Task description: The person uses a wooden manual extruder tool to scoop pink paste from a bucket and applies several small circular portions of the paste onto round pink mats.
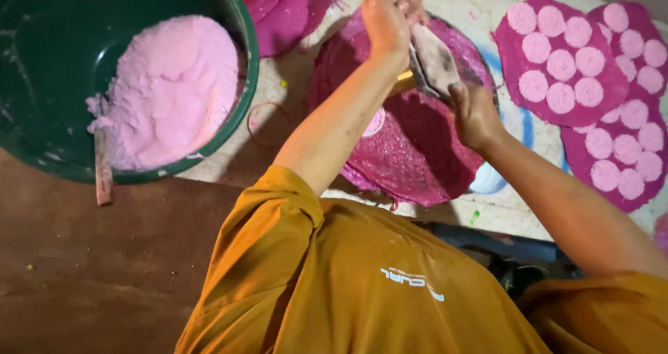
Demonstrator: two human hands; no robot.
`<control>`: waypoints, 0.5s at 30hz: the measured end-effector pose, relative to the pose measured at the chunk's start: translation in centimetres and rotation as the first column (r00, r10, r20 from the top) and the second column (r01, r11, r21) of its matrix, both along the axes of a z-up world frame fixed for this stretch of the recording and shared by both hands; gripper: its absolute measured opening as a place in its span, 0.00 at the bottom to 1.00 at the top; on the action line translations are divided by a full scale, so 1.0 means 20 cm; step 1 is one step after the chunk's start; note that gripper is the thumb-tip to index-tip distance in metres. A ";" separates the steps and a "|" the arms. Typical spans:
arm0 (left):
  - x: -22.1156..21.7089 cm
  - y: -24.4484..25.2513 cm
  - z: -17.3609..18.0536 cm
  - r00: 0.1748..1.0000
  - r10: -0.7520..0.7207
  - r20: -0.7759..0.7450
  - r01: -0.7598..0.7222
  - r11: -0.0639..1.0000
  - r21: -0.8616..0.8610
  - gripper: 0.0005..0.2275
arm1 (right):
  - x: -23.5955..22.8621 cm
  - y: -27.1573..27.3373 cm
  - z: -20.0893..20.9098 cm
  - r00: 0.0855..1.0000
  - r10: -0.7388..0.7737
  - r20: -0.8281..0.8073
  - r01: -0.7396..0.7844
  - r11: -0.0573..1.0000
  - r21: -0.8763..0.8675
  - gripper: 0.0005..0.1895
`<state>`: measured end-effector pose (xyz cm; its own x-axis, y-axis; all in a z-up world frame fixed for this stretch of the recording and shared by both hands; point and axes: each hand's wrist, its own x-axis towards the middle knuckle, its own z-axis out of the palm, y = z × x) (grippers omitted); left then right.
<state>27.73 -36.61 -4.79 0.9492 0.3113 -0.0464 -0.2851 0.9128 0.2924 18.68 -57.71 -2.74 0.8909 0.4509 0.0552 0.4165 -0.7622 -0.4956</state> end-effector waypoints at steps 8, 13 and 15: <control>-0.04 0.15 0.08 0.959 -0.015 0.283 -0.135 0.856 0.500 0.23 | -0.02 -0.08 0.18 0.958 0.025 -0.285 0.060 0.957 0.285 0.37; -0.43 0.40 0.34 0.969 -0.220 -0.114 0.208 0.471 0.857 0.34 | 0.04 -0.19 0.41 0.923 0.201 -0.328 0.008 0.843 0.538 0.40; -0.55 0.37 0.43 0.938 -0.242 -0.250 0.332 0.411 0.849 0.34 | 0.06 -0.19 0.42 0.923 0.216 -0.319 0.013 0.809 0.588 0.40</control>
<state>16.64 -29.12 3.78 0.9981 -0.0607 0.0057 0.0058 0.1868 0.9824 19.94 -61.43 5.74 0.8495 0.5271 0.0220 0.1833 -0.2558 -0.9492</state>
